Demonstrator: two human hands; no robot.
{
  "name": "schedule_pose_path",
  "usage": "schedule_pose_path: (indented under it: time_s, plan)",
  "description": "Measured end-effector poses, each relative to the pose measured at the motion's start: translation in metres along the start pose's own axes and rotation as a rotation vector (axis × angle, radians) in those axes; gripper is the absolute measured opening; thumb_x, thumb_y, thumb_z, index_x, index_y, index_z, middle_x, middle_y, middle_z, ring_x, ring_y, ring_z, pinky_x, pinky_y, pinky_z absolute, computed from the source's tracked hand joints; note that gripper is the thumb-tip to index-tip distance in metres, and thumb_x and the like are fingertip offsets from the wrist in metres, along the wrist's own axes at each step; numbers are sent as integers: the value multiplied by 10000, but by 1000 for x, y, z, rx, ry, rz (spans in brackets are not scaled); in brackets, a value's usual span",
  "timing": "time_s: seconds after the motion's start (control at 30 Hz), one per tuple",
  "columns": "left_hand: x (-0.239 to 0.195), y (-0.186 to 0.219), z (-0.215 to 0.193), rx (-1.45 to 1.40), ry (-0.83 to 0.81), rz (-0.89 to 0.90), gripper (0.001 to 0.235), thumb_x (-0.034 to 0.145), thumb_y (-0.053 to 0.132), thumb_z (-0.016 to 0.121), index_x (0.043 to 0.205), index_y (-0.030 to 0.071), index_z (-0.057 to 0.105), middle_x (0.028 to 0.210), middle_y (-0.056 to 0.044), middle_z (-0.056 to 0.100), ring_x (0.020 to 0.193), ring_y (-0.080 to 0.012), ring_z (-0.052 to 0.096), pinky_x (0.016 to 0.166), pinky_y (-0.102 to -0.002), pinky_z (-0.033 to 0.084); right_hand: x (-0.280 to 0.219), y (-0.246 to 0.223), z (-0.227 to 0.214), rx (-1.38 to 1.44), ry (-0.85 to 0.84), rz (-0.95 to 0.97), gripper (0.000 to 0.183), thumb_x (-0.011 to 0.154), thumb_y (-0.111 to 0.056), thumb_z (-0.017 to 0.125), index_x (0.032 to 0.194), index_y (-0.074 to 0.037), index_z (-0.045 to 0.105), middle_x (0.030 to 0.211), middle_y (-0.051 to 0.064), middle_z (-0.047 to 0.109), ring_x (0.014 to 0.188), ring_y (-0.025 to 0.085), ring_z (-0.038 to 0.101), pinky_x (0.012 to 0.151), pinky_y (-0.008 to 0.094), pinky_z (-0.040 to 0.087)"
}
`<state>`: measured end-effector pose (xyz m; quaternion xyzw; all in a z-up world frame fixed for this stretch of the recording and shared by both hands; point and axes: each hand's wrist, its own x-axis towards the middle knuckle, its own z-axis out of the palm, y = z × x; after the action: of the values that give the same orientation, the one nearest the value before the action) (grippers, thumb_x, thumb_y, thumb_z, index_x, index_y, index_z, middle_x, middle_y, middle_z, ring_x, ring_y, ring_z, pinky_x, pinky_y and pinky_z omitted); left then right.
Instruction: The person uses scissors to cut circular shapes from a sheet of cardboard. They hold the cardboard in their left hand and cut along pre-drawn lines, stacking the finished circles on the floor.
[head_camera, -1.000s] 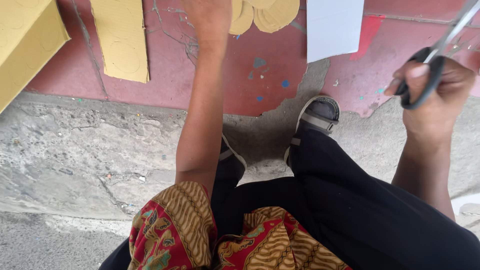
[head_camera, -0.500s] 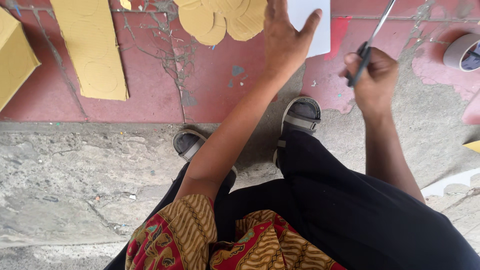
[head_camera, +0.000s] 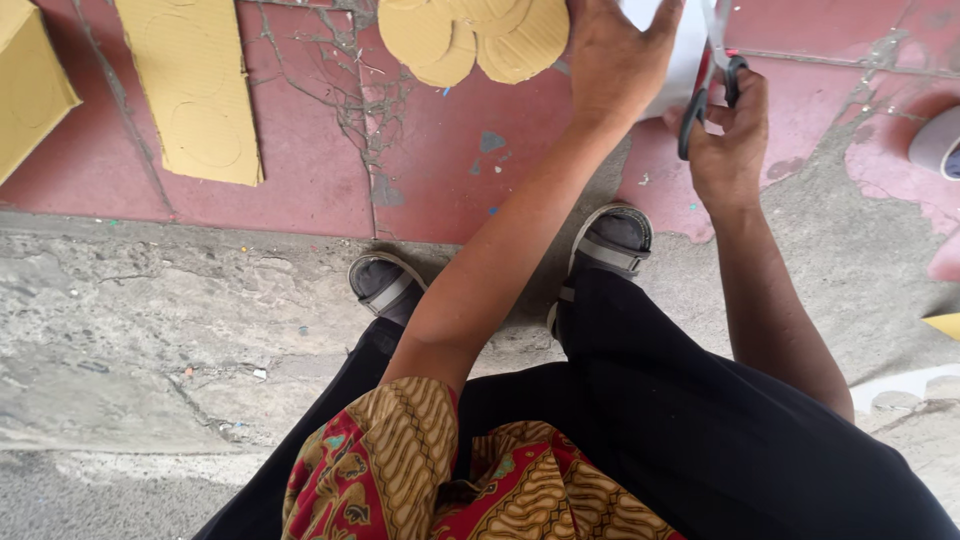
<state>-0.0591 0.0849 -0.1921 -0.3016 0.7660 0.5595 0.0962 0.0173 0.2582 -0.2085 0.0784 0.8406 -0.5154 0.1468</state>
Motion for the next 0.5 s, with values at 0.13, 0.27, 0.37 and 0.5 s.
schedule_pose_path:
  time_s: [0.13,0.27,0.37,0.5]
  plan:
    - [-13,9,-2,104,-203,127,265,970,360,680,1012,102,725,926,-45,758,845,-195,779,798,-350,617,-1,-1,-7,286,55,-70,458,1104,-117,795,1402,47,489,1263,171,587,1028,238,663,844,304,581]
    - [-55,17,-8,74,53,569,358,973,223,710,1326,232,652,1033,18,627,902,-169,689,754,-321,603,-21,-46,-41,620,58,-143,795,1015,-76,832,1587,-139,284,1577,128,463,1275,229,602,910,345,610]
    - [-79,20,-16,127,49,719,470,988,155,718,1430,260,597,1046,50,574,895,-145,642,785,-303,590,-27,-79,-54,637,87,-194,831,1022,-54,835,1582,-196,239,1565,89,427,1300,234,602,962,393,628]
    - [-104,20,-28,239,51,862,554,935,113,750,1439,283,595,1073,65,542,907,-141,597,764,-287,565,-23,-99,-38,676,184,-348,590,1022,31,774,1462,-90,401,1306,59,538,1106,173,592,919,298,520]
